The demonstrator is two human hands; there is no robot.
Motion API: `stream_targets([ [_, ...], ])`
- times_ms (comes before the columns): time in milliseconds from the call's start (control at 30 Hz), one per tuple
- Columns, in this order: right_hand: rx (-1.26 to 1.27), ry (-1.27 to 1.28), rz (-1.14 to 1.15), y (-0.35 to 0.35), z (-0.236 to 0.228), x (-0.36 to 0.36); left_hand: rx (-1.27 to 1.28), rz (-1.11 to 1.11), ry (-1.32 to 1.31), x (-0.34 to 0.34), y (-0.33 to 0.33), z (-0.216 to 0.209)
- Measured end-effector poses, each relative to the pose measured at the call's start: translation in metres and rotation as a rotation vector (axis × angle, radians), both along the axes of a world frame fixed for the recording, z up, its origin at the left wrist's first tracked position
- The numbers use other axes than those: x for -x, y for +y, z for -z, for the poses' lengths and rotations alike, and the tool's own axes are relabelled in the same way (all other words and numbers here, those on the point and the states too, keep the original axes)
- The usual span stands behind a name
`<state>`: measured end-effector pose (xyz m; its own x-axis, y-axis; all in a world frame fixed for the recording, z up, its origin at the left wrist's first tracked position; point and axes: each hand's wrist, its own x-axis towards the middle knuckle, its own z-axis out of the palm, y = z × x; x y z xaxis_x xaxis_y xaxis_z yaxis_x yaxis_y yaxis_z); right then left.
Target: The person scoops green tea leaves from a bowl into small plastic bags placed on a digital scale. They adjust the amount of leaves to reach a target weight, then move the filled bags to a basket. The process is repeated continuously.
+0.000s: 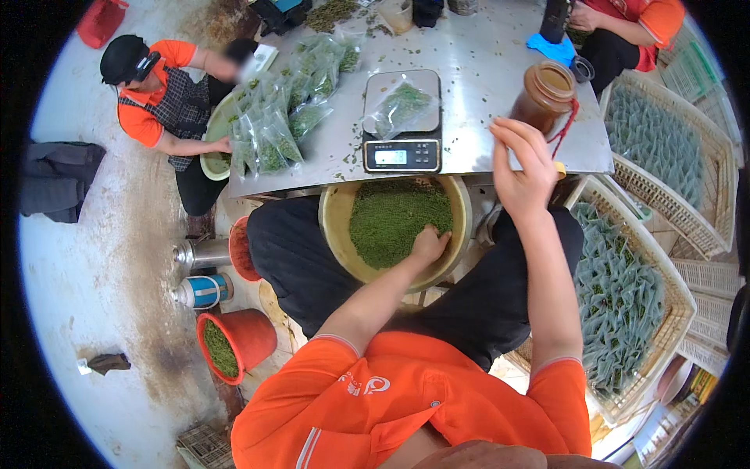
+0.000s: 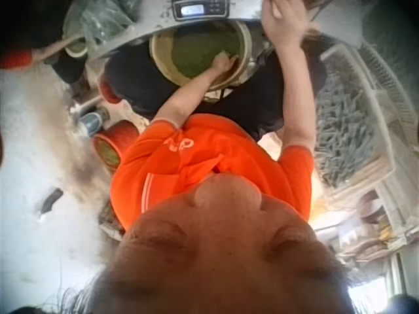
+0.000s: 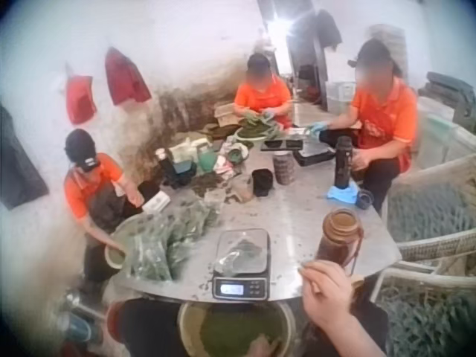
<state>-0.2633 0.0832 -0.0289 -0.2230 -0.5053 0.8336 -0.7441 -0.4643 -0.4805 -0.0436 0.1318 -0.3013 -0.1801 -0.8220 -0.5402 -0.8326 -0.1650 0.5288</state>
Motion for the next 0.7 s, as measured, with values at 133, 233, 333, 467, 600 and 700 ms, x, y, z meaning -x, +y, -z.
stream_targets([
  [133,-0.151,-0.097,-0.027,-0.035,0.050,-0.016,-0.115,-0.055,0.325,-0.018,-0.017,-0.012],
  [233,-0.243,-0.074,-0.044,-0.040,0.060,-0.028,-0.007,0.167,0.180,-0.048,-0.023,-0.076],
  [333,-0.210,-0.011,-0.026,-0.053,0.059,-0.041,0.514,0.367,0.110,-0.078,-0.031,-0.128],
  [467,-0.196,0.161,-0.061,-0.063,0.058,-0.069,0.615,-0.007,0.555,-0.084,-0.082,-0.193],
  [600,-0.243,0.272,-0.021,-0.078,0.063,-0.087,0.813,0.116,0.418,-0.061,-0.129,-0.229],
  [700,-0.314,0.244,0.026,-0.087,0.071,-0.097,0.915,0.154,0.391,-0.052,-0.154,-0.217],
])
